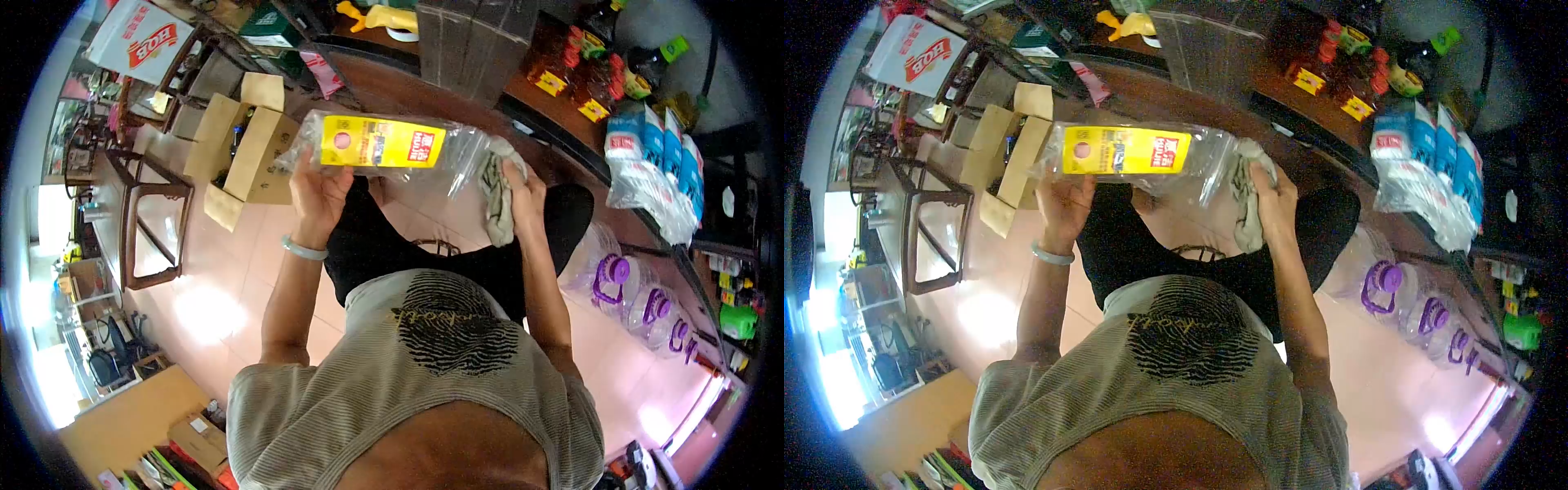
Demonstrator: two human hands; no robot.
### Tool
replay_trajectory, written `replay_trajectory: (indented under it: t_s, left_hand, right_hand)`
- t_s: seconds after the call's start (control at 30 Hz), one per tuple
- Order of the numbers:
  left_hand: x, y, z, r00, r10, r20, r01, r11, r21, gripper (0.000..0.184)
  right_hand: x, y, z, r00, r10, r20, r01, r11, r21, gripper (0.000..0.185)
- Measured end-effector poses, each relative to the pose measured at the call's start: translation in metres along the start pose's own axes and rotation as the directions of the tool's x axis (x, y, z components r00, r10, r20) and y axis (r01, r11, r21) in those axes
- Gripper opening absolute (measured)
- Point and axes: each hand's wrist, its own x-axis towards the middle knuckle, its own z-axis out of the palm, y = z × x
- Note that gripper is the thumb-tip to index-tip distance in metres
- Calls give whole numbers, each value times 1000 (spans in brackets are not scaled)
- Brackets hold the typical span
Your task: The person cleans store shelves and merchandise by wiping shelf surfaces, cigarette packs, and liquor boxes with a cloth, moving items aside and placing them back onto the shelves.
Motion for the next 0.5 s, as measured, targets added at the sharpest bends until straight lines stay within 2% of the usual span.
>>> replay_trajectory:
  t_s: [0.03,0.07,0.1,0.13,0.17,0.2,0.23,0.27,0.3,0.33,0.37,0.43,0.5]
  left_hand:
    - [-2,-2,3,998,-3,-65,3,1000,11,39]
    - [-3,-6,4,1000,1,-28,-1,1000,-2,44]
    - [-5,-11,9,1000,-4,-29,4,1000,0,44]
    - [-9,-17,15,1000,-11,-20,11,1000,3,44]
    - [-9,-20,23,1000,-16,9,16,1000,4,45]
    - [-8,-26,17,995,-48,90,45,998,35,42]
    - [-7,-29,9,981,-70,183,59,996,68,40]
    - [-13,-19,18,973,-121,198,98,988,123,37]
    - [-19,-6,22,966,-168,196,133,975,180,34]
    - [-18,6,18,982,-120,143,93,980,178,33]
    - [-14,19,14,994,-74,76,60,983,174,32]
    - [-27,54,38,995,84,49,-84,996,-16,31]
    - [-35,87,62,972,177,156,-170,984,-61,31]
  right_hand:
    - [-9,-10,4,997,-82,0,82,996,-38,41]
    - [-18,-16,9,986,-165,-5,164,984,-73,40]
    - [-26,-18,15,988,-152,15,152,985,-82,36]
    - [-31,-19,24,892,-448,60,448,861,-238,37]
    - [-34,-30,31,698,-694,176,706,625,-334,40]
    - [-41,-34,39,647,-729,223,741,532,-409,43]
    - [-41,-37,46,561,-769,306,779,364,-511,44]
    - [-38,-31,47,503,-763,407,800,231,-554,44]
    - [-37,-32,52,535,-738,411,773,231,-590,46]
    - [-27,-26,51,517,-759,396,802,268,-533,43]
    - [-24,-21,48,550,-747,374,772,282,-570,42]
    - [-19,-13,39,633,-704,323,705,351,-616,39]
    - [-10,-3,25,735,-629,255,623,476,-621,37]
